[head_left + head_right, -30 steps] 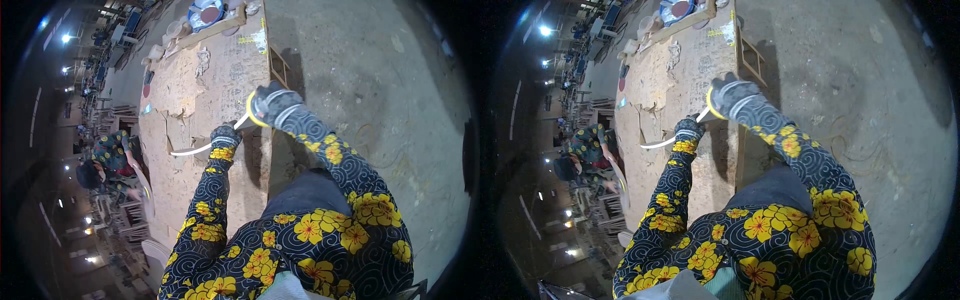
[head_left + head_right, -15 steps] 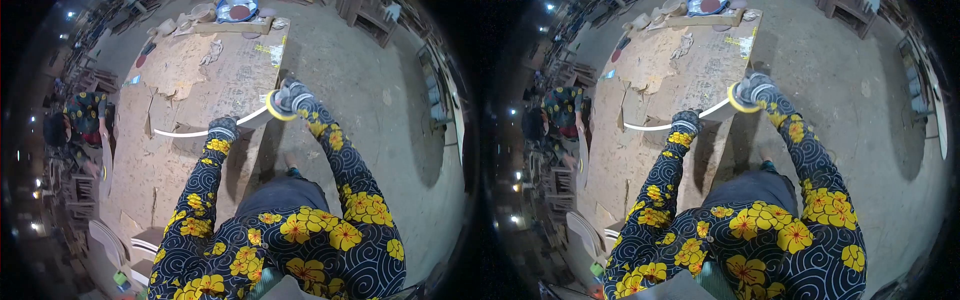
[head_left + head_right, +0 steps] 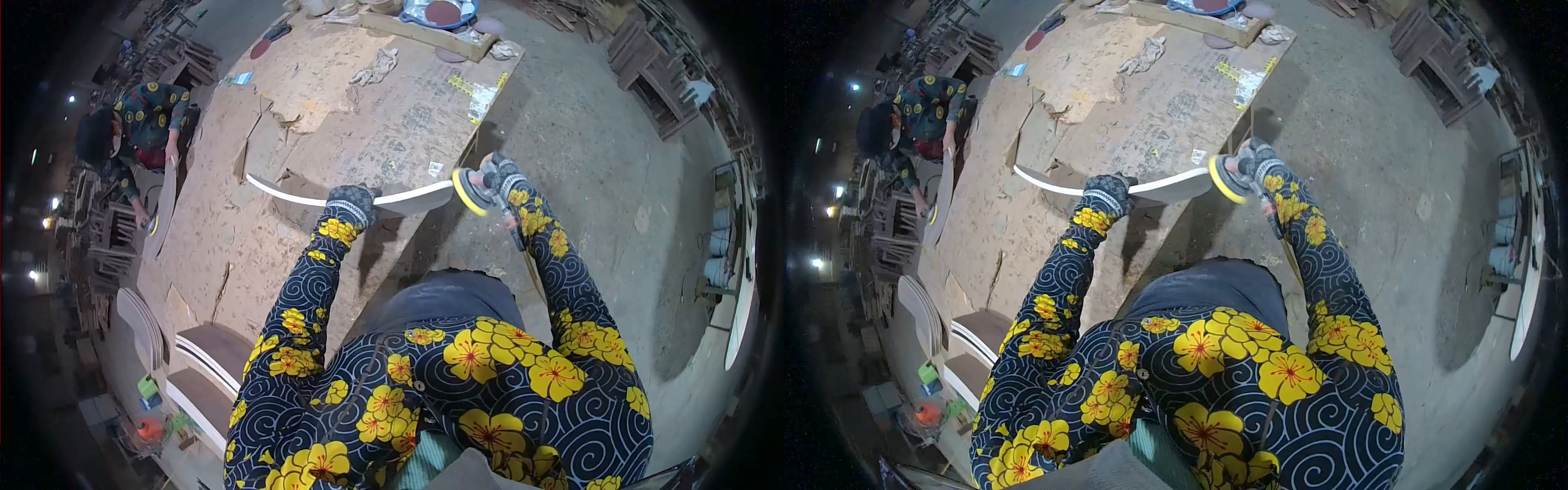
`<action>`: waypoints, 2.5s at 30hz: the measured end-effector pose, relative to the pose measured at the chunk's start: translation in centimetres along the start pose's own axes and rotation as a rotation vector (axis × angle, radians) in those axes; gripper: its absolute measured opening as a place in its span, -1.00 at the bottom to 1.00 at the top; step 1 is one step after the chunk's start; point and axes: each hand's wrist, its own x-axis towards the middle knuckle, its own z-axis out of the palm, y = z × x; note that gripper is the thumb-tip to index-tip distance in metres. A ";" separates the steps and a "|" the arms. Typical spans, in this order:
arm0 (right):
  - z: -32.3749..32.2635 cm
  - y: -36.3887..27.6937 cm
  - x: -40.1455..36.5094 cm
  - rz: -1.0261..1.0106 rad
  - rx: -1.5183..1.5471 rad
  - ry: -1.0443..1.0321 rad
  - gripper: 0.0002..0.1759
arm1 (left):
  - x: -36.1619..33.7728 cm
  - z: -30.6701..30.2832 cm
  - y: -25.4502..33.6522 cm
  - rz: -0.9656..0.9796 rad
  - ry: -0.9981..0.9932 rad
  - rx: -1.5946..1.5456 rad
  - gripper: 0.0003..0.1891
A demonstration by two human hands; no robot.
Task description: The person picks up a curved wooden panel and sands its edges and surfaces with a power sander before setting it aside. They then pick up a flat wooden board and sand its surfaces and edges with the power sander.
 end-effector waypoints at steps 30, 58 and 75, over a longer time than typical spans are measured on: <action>16.6 -12.9 -13.8 -1.010 -0.793 0.162 -0.49 | -10.6 -2.2 -2.8 -0.296 -0.088 -0.176 -0.54; 4.1 -20.2 -6.9 -0.229 -0.989 -0.090 -0.42 | -11.6 0.4 -2.6 -0.276 -0.019 -0.210 -0.55; 7.1 -20.7 -7.6 -0.202 -1.048 -0.146 -0.18 | -12.1 1.6 -3.3 -0.245 0.114 -0.228 -0.60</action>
